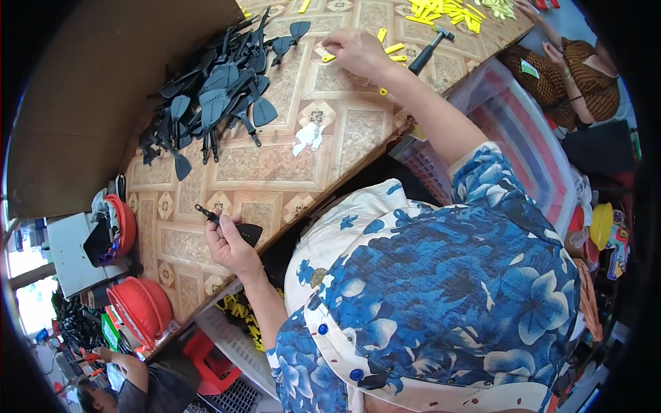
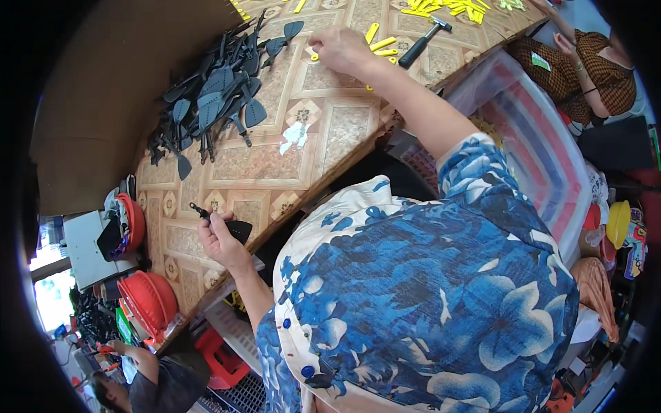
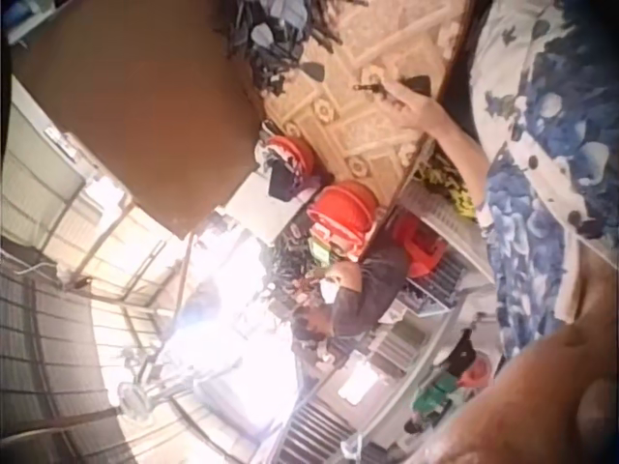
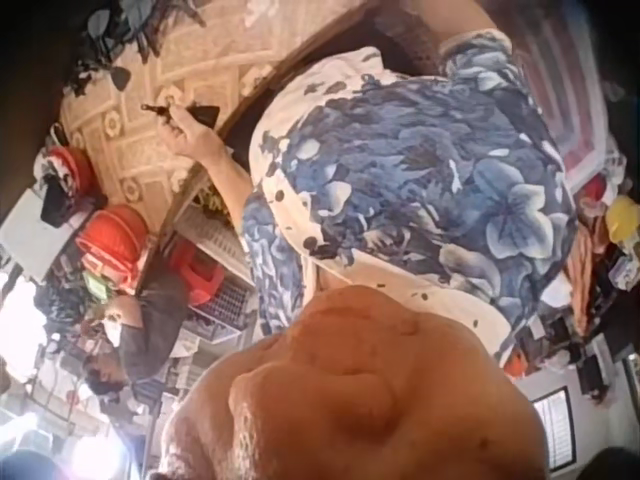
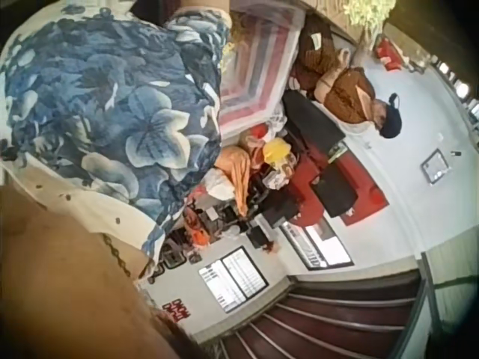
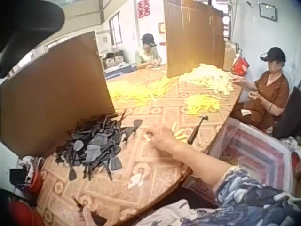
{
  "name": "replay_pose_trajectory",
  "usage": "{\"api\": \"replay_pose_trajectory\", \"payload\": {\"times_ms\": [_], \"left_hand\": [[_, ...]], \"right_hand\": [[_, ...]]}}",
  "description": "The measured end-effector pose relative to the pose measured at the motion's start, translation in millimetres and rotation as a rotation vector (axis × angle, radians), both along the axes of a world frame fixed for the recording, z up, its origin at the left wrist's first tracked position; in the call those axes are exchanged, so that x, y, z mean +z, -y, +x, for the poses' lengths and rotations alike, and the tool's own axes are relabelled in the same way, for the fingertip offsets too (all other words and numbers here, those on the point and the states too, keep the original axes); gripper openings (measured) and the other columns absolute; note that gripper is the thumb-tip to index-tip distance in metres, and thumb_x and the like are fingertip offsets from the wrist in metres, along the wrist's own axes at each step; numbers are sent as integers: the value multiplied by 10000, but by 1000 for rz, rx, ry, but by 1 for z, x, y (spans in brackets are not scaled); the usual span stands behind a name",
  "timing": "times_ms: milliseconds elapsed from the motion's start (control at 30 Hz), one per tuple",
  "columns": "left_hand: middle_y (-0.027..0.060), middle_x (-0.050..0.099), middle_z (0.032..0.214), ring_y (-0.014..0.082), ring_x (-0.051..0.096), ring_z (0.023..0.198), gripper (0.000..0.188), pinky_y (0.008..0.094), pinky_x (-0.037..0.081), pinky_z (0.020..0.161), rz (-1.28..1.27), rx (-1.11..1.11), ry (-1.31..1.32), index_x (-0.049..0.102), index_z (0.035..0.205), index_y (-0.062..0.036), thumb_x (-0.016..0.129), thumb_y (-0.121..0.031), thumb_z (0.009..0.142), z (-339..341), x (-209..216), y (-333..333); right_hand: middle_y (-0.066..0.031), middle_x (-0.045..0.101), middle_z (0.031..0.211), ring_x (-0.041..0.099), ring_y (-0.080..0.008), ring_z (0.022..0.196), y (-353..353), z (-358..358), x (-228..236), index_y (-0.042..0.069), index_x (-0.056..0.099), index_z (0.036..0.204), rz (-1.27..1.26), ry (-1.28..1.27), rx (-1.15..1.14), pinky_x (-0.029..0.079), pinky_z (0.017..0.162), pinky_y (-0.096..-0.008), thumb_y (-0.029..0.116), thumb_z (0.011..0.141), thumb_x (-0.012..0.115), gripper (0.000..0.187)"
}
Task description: The person attaches yellow plastic handles onto black plastic pieces by hand and using a mallet, places the assembled pieces into a plastic container, and sorts loose components across the work table.
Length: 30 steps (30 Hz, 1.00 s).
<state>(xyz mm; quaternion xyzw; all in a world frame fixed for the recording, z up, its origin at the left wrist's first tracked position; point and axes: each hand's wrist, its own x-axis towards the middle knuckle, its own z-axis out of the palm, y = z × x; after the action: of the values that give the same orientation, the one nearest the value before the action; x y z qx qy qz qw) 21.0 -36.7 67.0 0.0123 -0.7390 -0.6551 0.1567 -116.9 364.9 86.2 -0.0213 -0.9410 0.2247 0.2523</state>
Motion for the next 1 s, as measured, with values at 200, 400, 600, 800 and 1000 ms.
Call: {"api": "replay_pose_trajectory", "payload": {"times_ms": [200,400,600,800,1000], "left_hand": [[61,664,849,90,601,769,211,230,489,715,-7,3,6,582,1160,0,543,-161,1029,1,0,1],[49,648,841,90,570,748,216,239,475,717,40,-5,29,573,1169,8,537,-153,1030,2,0,-1],[58,644,840,108,569,771,235,258,464,734,-38,19,43,569,1165,17,538,-173,1030,5,0,2],[57,646,846,110,572,776,236,260,468,739,-65,10,25,568,1168,16,539,-173,1029,2,0,-3],[58,646,851,111,576,780,233,254,473,738,-29,3,30,567,1172,20,545,-161,1027,0,-1,-1]], "right_hand": [[-66,706,1048,675,-301,1011,23,-84,-25,149,690,1164,377,-144,-70,519,878,-459,167,862,589,318],[-114,696,991,645,-292,1049,59,-62,6,110,731,1020,446,398,70,454,884,-519,166,840,554,259],[-80,678,890,639,-252,912,102,8,15,65,717,887,603,271,231,435,756,-425,232,797,617,214],[-88,675,888,644,-234,895,98,42,13,68,706,959,315,194,340,460,758,-419,158,740,634,247],[-129,686,957,654,-289,930,5,70,-1,18,685,1043,209,-106,60,492,883,-433,64,746,635,304]]}}
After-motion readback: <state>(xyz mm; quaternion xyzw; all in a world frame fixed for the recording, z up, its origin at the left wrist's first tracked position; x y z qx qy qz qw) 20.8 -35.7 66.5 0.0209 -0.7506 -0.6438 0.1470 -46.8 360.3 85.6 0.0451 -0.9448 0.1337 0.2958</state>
